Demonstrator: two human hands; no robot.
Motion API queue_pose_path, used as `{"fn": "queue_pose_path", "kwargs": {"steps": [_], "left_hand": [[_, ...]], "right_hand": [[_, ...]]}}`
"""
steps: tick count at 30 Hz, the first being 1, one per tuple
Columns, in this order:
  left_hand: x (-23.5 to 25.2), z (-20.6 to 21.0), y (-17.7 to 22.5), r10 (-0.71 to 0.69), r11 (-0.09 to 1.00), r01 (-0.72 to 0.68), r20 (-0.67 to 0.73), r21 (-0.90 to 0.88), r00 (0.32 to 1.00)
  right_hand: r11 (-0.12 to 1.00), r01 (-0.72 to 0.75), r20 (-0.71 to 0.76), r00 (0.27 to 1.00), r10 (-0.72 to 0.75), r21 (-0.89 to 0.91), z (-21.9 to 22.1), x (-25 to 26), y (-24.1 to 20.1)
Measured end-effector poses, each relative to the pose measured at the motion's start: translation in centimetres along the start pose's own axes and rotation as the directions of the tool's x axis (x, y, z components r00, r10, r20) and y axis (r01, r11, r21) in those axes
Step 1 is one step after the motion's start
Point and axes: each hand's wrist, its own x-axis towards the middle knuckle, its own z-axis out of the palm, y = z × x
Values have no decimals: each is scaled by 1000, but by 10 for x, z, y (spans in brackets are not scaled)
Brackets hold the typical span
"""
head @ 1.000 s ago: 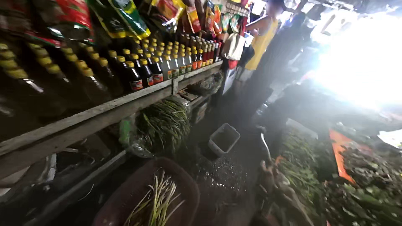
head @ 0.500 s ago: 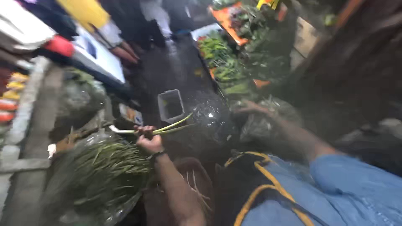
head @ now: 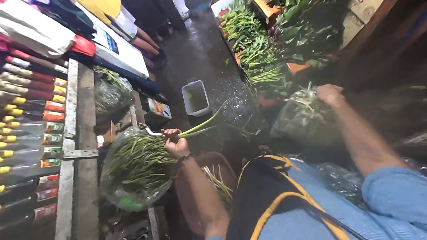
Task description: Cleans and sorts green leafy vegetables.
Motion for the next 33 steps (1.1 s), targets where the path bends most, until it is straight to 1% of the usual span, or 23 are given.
{"fn": "queue_pose_path", "kwargs": {"steps": [1, 2, 3, 4, 5, 6, 7, 8, 9, 10, 11, 12, 14, 16, 18, 19, 22, 24, 27, 29, 30, 32, 33], "left_hand": [[-1, 3, -1, 2, 1000, -2, -2, -2, 1000], [-2, 5, -3, 1, 1000, -1, -2, -1, 1000], [-3, 5, -5, -4, 1000, 4, 2, 2, 1000], [-3, 5, -8, -21, 1000, 21, 10, -1, 1000], [-3, 5, -11, -43, 999, 43, 24, -13, 999], [-3, 4, -15, -64, 997, 66, 36, -30, 997], [-3, 5, -18, -77, 996, 79, 43, -39, 996], [-4, 5, -20, -74, 996, 76, 51, -36, 996], [-3, 5, -20, -57, 998, 59, 55, -24, 997], [-4, 4, -18, -34, 999, 35, 49, -10, 998], [-4, 3, -14, -7, 1000, 7, 40, 2, 999], [-3, 1, -9, 18, 1000, -19, 26, 11, 999], [-4, -7, 1, 54, 998, -53, -16, 26, 998], [-11, -17, 4, 66, 997, -64, -49, 48, 997], [-21, -28, -1, 85, 995, -81, -58, 65, 995], [-24, -33, -5, 102, 994, -98, -89, 51, 991], [-36, -43, -18, 148, 989, -141, -196, 49, 969], [-44, -50, -27, 160, 987, -155, -255, 41, 954], [-56, -63, -43, 158, 987, -145, -298, 65, 941], [-65, -72, -41, 209, 972, -163, -307, 166, 928], [-62, -79, -33, 274, 956, -218, -330, 198, 903], [-59, -104, -9, 424, 889, -304, -365, 342, 829], [-66, -120, 7, 468, 829, -270, -345, 489, 813]], "right_hand": [[998, 57, 10, 998, -58, 30, -1, -8, -15], [977, 181, 10, 983, -184, 116, 5, -11, -31], [900, 365, -42, 930, -366, 239, 22, -7, -47], [744, 554, -138, 826, -546, 374, 46, -4, -67], [545, 679, -225, 704, -674, 493, 70, -7, -91], [337, 734, -296, 585, -756, 590, 92, -16, -119], [167, 726, -330, 489, -807, 667, 113, -28, -147], [46, 691, -342, 412, -844, 721, 125, -43, -175], [-4, 659, -322, 362, -875, 752, 125, -63, -195], [19, 652, -265, 335, -904, 758, 115, -88, -207], [88, 677, -196, 332, -923, 731, 100, -111, -212], [130, 741, -182, 326, -928, 659, 95, -122, -215], [102, 850, -220, 247, -944, 516, 104, -122, -215], [125, 899, -123, 192, -974, 419, 106, -122, -208], [187, 941, 11, 192, -981, 282, 104, -126, -200], [196, 950, 14, 199, -980, 241, 107, -128, -196], [162, 956, -204, 214, -955, 244, 123, -119, -189], [219, 911, -245, 314, -917, 348, 120, -115, -189], [399, 721, -111, 546, -830, 566, 114, -107, -183], [500, 501, -52, 741, -670, 706, 115, -83, -169], [540, 452, -63, 804, -591, 710, 115, -63, -156], [643, 509, -93, 819, -566, 572, 111, -17, -109], [700, 551, -97, 812, -576, 455, 104, 3, -83]]}}
